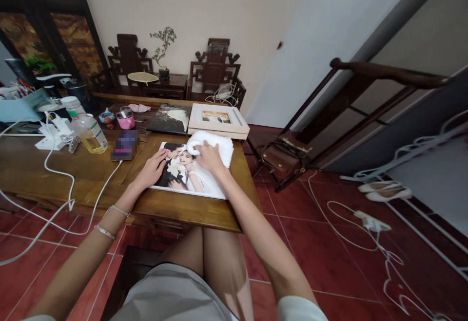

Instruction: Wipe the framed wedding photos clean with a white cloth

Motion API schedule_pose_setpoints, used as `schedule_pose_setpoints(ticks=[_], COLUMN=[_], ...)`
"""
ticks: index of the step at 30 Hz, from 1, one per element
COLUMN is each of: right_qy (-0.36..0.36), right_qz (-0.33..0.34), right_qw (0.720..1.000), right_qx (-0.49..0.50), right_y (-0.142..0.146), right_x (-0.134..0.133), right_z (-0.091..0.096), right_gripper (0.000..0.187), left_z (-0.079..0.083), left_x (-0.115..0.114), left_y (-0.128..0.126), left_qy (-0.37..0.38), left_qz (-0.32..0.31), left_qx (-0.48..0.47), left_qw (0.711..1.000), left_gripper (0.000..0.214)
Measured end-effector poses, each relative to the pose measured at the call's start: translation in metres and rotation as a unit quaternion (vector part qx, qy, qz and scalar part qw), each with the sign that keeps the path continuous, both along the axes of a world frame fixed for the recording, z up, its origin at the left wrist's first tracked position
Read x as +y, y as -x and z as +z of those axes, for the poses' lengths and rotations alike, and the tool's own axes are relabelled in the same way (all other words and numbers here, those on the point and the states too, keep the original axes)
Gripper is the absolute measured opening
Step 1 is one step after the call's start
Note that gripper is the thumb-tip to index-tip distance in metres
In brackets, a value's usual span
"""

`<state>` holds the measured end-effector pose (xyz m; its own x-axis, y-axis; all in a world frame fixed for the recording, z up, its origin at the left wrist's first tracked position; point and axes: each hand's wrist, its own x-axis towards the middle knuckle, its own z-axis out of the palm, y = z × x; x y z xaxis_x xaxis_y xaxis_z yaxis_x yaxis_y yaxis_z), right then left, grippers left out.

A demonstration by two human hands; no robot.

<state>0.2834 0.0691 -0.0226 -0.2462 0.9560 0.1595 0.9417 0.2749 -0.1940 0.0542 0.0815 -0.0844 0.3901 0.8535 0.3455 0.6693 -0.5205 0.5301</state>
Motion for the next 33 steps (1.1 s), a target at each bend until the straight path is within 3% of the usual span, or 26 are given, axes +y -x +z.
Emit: schedule_pose_setpoints(ticks=[3, 6, 9, 11, 14, 18, 21, 24, 28, 33], right_qy=[0.016, 0.028, 0.042, 0.043, 0.020, -0.010, -0.022, -0.011, -0.011, -0.021], right_qz=[0.052, 0.158, 0.214, 0.216, 0.167, 0.041, -0.021, -0.018, 0.022, 0.089], right_qw=[0.998, 0.987, 0.975, 0.973, 0.980, 0.993, 0.993, 0.995, 0.996, 0.992], right_qx=[0.011, 0.023, 0.049, 0.073, 0.105, 0.114, 0.111, 0.094, 0.080, 0.084], right_y=[0.023, 0.032, 0.019, -0.001, -0.039, -0.078, -0.082, -0.070, -0.056, -0.051], right_x=[-0.025, -0.079, -0.127, -0.140, -0.125, -0.067, -0.026, -0.008, -0.037, -0.130], right_z=[0.000, 0.001, 0.002, 0.000, -0.009, -0.019, -0.015, -0.008, -0.013, -0.022], right_gripper=[0.046, 0.050, 0.049, 0.045, 0.040, 0.038, 0.040, 0.043, 0.042, 0.040], left_z=[-0.001, -0.001, -0.002, -0.003, -0.004, -0.003, -0.002, -0.003, -0.005, -0.004], left_x=[0.001, 0.002, 0.001, 0.002, 0.003, 0.002, 0.001, 0.001, 0.003, 0.002], left_y=[0.001, 0.001, 0.000, 0.000, 0.000, 0.000, 0.000, 0.000, 0.001, -0.002], left_qy=[-0.012, -0.017, -0.016, -0.012, -0.007, -0.002, -0.007, -0.018, -0.022, -0.008], left_qz=[0.000, -0.007, -0.006, -0.002, 0.001, 0.001, -0.002, -0.002, 0.000, 0.011], left_qx=[-0.001, 0.004, -0.001, -0.008, -0.011, -0.007, -0.007, -0.013, -0.016, -0.014], left_qw=[1.000, 1.000, 1.000, 1.000, 1.000, 1.000, 1.000, 1.000, 1.000, 1.000], left_gripper=[0.043, 0.044, 0.044, 0.043, 0.042, 0.043, 0.043, 0.042, 0.042, 0.042])
